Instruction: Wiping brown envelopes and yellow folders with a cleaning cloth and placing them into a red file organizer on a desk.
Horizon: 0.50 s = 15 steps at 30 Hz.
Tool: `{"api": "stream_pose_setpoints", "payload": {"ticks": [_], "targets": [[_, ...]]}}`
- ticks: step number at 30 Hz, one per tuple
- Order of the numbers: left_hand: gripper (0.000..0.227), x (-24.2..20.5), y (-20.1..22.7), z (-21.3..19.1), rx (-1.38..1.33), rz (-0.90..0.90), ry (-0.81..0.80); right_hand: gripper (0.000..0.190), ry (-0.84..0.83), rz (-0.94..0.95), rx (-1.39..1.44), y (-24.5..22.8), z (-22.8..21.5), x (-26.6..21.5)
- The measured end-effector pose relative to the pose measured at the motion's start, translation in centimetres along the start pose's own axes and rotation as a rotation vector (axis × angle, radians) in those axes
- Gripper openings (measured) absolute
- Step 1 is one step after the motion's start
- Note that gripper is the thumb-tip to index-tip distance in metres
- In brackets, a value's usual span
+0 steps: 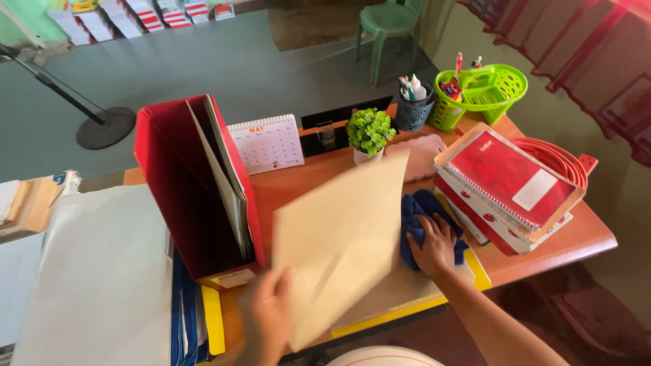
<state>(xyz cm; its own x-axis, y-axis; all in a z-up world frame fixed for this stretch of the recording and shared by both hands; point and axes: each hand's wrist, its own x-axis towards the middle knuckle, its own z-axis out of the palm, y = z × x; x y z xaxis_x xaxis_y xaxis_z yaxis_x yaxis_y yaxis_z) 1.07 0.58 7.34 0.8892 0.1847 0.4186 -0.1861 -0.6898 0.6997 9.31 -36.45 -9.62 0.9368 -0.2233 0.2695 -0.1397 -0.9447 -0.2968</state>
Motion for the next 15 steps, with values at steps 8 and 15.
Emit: {"api": "stream_pose_setpoints", "payload": {"ticks": [8, 15], "targets": [[0.026, 6.8, -3.7, -16.5, -0.103, 0.205, 0.617, 0.061, 0.042, -0.011, -0.036, 0.1, 0.2, -0.1], [0.033, 3.5, -12.7, -21.0, -0.203, -0.203, 0.742, 0.064, -0.137, 0.048, 0.038, 0.4, -0.2, 0.1]]}}
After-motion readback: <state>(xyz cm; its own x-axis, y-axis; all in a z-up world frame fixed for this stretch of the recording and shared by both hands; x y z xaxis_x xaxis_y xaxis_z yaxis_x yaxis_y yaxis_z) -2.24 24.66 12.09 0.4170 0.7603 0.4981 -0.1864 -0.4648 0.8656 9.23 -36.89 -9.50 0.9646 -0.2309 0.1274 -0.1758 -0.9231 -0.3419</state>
